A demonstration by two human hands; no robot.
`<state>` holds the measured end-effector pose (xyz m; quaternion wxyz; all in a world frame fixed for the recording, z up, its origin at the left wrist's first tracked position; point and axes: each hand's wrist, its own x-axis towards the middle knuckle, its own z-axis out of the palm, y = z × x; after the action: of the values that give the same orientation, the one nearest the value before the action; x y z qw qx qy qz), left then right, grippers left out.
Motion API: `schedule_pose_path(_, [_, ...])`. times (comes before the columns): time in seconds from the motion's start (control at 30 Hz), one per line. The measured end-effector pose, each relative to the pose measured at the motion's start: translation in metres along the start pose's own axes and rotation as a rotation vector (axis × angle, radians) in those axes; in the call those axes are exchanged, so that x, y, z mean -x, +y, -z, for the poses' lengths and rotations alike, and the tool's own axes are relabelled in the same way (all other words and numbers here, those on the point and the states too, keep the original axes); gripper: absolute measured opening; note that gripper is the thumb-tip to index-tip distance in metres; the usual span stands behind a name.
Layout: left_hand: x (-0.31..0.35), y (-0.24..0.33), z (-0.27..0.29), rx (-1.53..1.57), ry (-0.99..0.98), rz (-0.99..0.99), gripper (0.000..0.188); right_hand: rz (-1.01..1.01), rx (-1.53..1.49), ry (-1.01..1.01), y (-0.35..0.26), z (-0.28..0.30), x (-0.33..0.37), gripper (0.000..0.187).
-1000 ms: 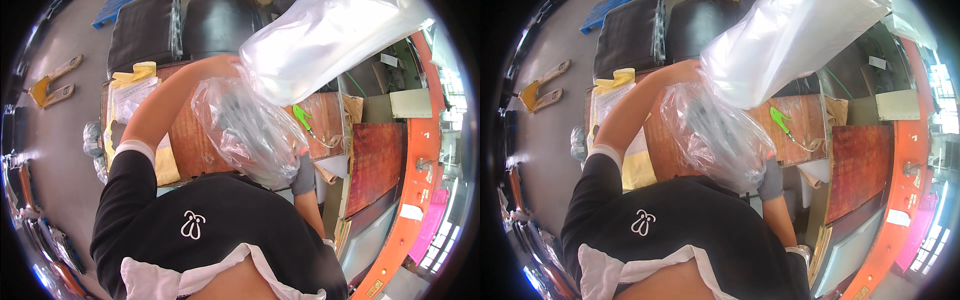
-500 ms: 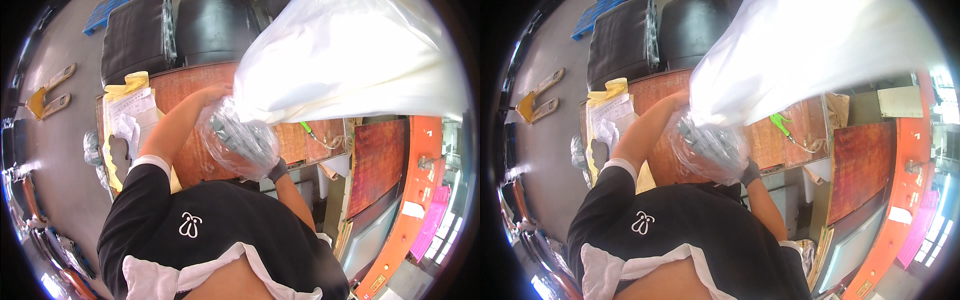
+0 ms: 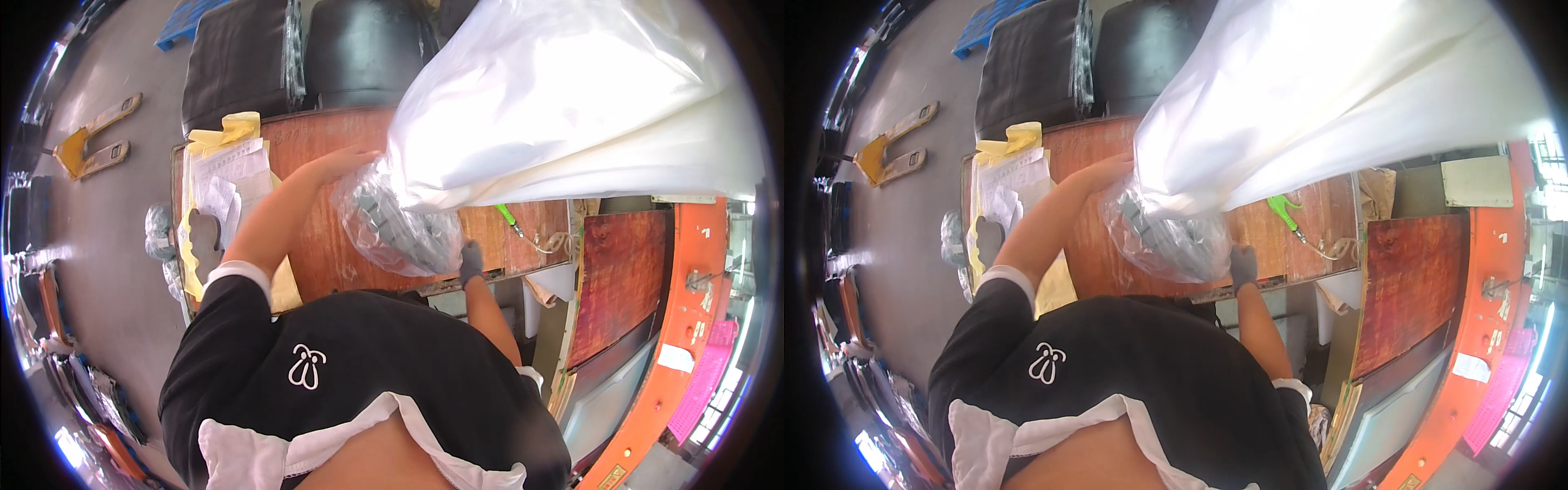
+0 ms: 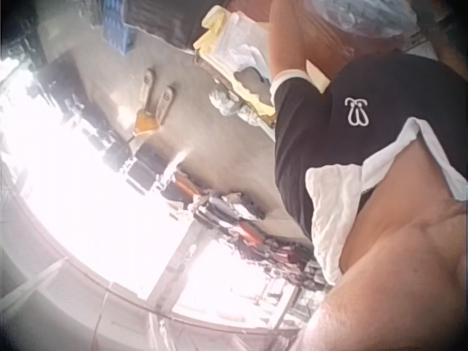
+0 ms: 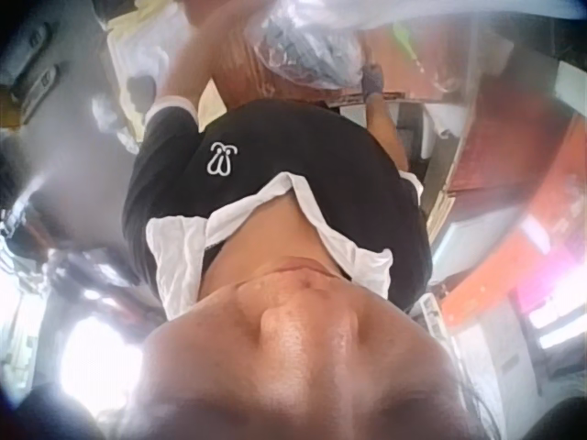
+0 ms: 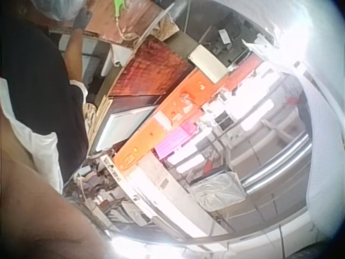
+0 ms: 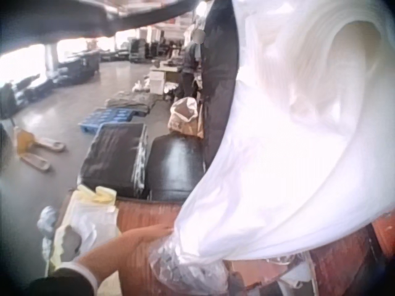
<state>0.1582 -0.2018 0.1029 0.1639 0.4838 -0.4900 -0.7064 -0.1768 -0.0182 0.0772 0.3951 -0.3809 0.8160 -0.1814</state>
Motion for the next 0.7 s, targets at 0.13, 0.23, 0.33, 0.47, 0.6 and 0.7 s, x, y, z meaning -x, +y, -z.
schedule_pose_path(0.13, [0.081,-0.014,0.003,0.238,-0.053,0.035,0.05,0.4,-0.389,0.228,-0.067,0.049,0.068,0.033])
schedule_pose_path(0.23, [0.1,-0.018,-0.013,0.542,0.029,-0.042,0.043,1.029,0.145,0.351,-0.135,0.041,0.102,0.035])
schedule_pose_path(0.33, [0.109,-0.029,-0.019,0.987,0.035,-0.244,0.037,1.103,0.285,0.095,-0.176,0.028,0.12,0.045])
schedule_pose_path(0.47, [0.122,-0.076,-0.007,1.328,0.051,-0.313,0.036,1.229,0.394,0.151,-0.191,0.011,0.116,0.06])
schedule_pose_path(0.6, [0.088,-0.129,-0.014,0.282,0.632,0.072,0.029,1.234,0.433,0.154,-0.185,-0.002,0.109,0.076])
schedule_pose_path(0.7, [0.063,-0.131,-0.026,-0.328,0.809,0.137,0.031,1.188,0.417,0.102,-0.179,-0.006,0.11,0.084])
